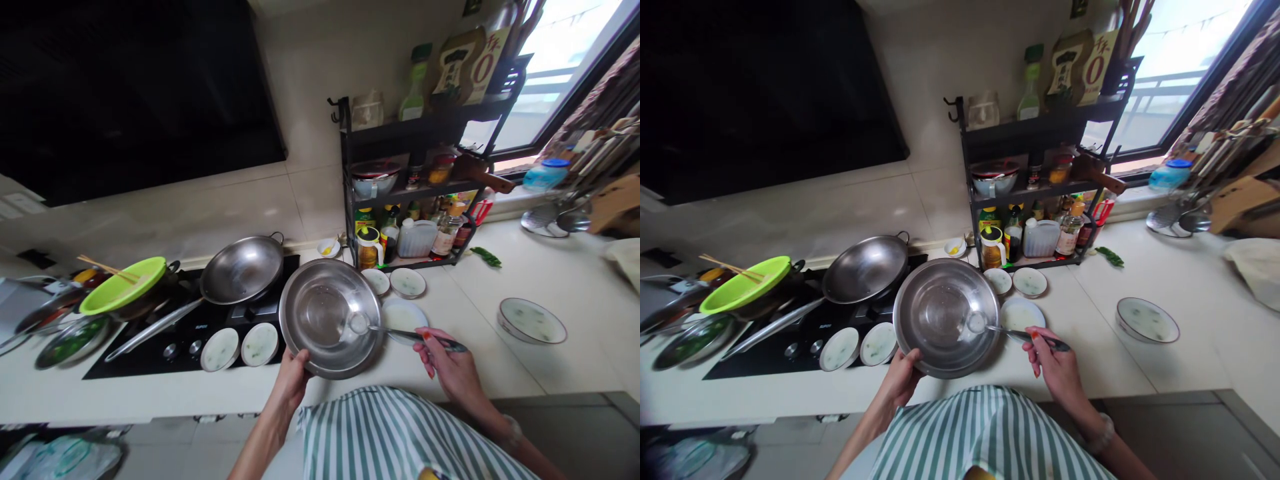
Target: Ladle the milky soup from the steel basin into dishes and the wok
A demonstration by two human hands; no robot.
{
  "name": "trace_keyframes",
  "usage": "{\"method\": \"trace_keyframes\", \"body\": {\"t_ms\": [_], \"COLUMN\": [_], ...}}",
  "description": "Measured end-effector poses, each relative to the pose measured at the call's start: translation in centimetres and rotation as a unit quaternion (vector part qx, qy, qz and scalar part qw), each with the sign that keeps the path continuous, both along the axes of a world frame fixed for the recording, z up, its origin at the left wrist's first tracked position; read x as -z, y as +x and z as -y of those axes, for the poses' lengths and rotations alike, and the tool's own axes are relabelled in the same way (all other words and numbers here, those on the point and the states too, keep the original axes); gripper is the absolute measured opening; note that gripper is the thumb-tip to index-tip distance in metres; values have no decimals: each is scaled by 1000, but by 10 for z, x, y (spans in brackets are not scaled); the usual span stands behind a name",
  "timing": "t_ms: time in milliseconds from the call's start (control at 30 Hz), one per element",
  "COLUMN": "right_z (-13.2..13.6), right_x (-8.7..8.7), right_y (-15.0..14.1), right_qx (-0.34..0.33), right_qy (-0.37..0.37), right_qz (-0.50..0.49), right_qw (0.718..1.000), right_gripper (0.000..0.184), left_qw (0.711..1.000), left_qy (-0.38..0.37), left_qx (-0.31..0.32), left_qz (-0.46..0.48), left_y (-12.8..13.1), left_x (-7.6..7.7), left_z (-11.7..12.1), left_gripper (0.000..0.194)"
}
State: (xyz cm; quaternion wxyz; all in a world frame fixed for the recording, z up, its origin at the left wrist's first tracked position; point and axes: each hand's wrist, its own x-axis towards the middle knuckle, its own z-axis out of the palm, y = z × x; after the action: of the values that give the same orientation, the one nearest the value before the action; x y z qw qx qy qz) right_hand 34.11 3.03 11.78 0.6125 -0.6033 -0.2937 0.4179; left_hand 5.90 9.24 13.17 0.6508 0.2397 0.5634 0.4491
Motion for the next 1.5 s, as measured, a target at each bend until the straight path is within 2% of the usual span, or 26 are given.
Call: {"method": "trace_keyframes", "body": {"t_ms": [300,433,600,733,833,967,1100,1167,1267,1367,1500], "right_z": [7,13,23,32,40,51,55,49,34,16,3], "right_x": [-7,-16,-25,-24,-19,-13,-11,-10,-7,-3,3], "right_y": [4,14,35,50,57,58,49,39,24,10,-2], "right_qx": [28,65,112,125,97,13,15,4,-55,-96,-118], "right_qy": [10,6,-9,-42,-45,-6,50,58,75,120,180], "right_qz": [-20,-10,42,128,191,262,303,290,259,268,278], "right_qw": [999,998,993,983,976,965,952,955,961,951,936], "right_gripper": [42,40,35,35,37,31,23,24,27,26,23], "left_qw": [1000,1000,1000,1000,1000,1000,1000,1000,1000,1000,1000], "left_qy": [6,9,16,15,15,15,16,20,24,22,23], "left_qx": [-2,-6,-15,-19,-20,-21,-18,-12,-7,-2,5], "left_qz": [-1,-1,1,1,5,9,6,7,5,-1,2], "left_y": [1,1,-3,-5,-6,-5,-3,-2,0,1,1], "left_x": [-2,-4,-3,-1,0,0,-2,-4,-7,-9,-9], "left_z": [0,0,-1,-2,-2,-1,0,1,2,3,5], "left_gripper": [25,23,26,28,27,28,27,27,27,26,30]}}
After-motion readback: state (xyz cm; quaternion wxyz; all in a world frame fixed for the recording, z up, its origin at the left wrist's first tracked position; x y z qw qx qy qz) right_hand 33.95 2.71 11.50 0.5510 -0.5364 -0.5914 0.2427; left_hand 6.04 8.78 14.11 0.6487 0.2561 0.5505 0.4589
